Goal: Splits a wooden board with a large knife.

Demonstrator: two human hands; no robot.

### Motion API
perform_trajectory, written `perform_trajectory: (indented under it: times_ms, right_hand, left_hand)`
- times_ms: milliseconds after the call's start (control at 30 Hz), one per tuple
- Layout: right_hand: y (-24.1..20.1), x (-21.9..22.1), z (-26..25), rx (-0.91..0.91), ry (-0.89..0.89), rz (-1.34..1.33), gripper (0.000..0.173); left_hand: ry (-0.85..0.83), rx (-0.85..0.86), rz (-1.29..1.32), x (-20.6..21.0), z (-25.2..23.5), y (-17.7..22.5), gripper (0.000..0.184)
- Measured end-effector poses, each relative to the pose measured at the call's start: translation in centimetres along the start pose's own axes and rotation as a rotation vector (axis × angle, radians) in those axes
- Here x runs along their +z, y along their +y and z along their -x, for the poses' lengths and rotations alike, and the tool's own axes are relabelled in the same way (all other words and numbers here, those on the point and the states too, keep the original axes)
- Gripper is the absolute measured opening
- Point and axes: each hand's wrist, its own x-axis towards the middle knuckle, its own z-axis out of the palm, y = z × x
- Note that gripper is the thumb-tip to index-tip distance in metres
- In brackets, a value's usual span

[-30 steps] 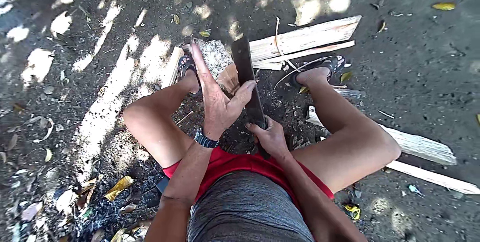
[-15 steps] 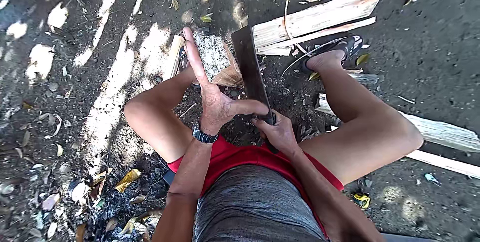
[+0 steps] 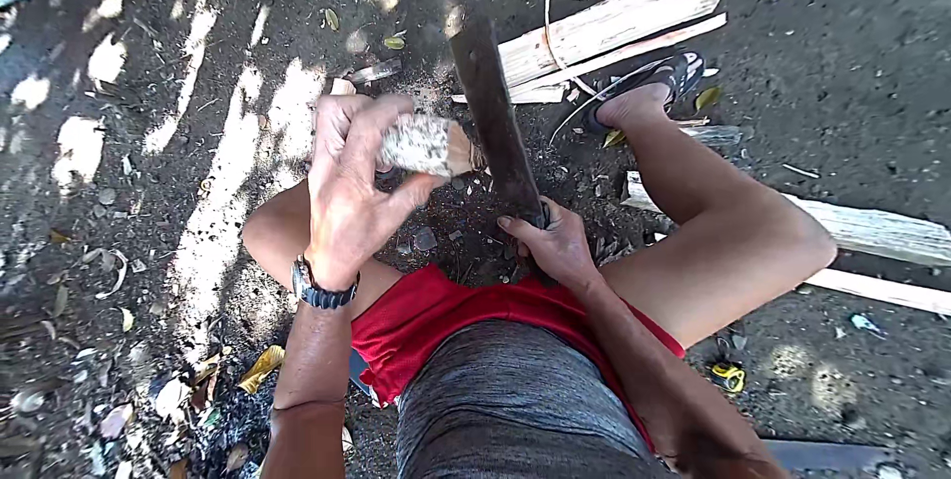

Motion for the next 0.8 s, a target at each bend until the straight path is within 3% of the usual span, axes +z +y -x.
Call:
perform_trajectory:
  times_ms: [267,400,600,800]
  right_hand:
    - [-3.3,-3.1,2.1,-0.252,0.102,-0.130,0.024]
    - [-3.6,-3.6,3.1,-0.280,0.093,-0.135,0.024]
    - [-5.2,-3.0,4.0,-0.300,0.086,-0.077,0.027]
    - [-10.7,-3.2,4.8,-0.588,0.130,0.011,0.031]
  left_hand:
    - [0.135,0.047,0.243,4.3,6.6,3.4,0.050]
    - [0.087,0.038,0.262,4.7,7.9,4.6,0.045]
    - [0.111,-0.002,0.237,5.1,6.5,4.8,0.048]
    - [0.162,-0.095,0.074,5.1,2.7,4.7,0.055]
